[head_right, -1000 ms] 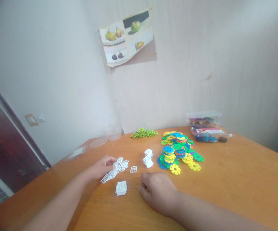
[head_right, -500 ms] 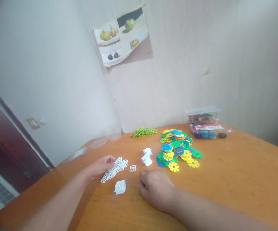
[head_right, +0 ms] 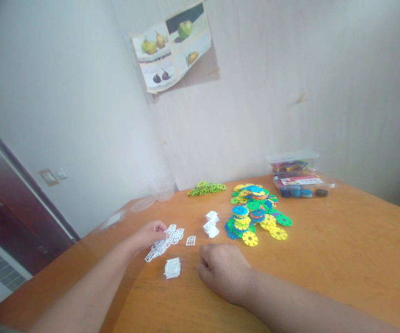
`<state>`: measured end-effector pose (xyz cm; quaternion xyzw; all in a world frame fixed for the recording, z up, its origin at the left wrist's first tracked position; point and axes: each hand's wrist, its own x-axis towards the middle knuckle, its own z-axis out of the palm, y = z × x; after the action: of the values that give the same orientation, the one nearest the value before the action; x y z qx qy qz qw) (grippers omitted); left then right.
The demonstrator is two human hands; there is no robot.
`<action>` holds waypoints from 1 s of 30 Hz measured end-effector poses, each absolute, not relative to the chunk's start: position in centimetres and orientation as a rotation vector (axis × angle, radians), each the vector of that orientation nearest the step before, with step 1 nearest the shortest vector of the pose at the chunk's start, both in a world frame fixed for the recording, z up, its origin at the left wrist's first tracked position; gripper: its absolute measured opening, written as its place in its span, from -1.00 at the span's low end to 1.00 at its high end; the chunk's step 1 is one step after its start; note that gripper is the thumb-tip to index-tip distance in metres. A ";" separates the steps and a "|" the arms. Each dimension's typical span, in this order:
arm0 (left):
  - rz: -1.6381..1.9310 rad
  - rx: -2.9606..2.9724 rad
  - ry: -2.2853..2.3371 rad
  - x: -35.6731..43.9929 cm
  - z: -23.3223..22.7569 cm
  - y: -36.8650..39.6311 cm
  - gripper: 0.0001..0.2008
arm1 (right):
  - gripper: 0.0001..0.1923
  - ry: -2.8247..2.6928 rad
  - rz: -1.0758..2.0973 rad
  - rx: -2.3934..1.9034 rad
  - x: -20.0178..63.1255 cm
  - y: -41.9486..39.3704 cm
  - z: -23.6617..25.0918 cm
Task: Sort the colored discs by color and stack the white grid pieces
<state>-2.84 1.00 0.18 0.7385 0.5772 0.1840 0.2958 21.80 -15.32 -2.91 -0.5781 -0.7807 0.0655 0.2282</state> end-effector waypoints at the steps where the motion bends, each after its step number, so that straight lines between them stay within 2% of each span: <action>1: 0.490 1.967 1.540 -2.8 0.1 1.0 -0.79 | -0.82 -2.149 0.179 -1.593 21.8 -15.4 -2.9; 9: 0.598 2.001 1.524 -3.1 -0.1 1.4 -0.81 | -0.83 -2.141 0.174 -1.599 21.8 -15.4 -3.0; 14: 0.645 2.233 1.360 -2.5 0.4 1.3 -0.79 | -0.81 -2.146 0.177 -1.606 21.8 -15.4 -2.9; 22: 0.417 2.579 1.114 1.1 1.3 -1.2 -0.76 | -0.83 -2.138 0.166 -1.619 21.8 -15.3 -3.0; 30: 0.237 2.745 1.081 3.3 1.6 -2.8 -0.81 | -0.82 -2.149 0.161 -1.618 21.8 -15.3 -3.0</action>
<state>3.30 -2.76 1.59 0.9236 0.3638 0.0798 0.0908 21.81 -15.31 -2.99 -0.5854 -0.7777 0.0583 0.2214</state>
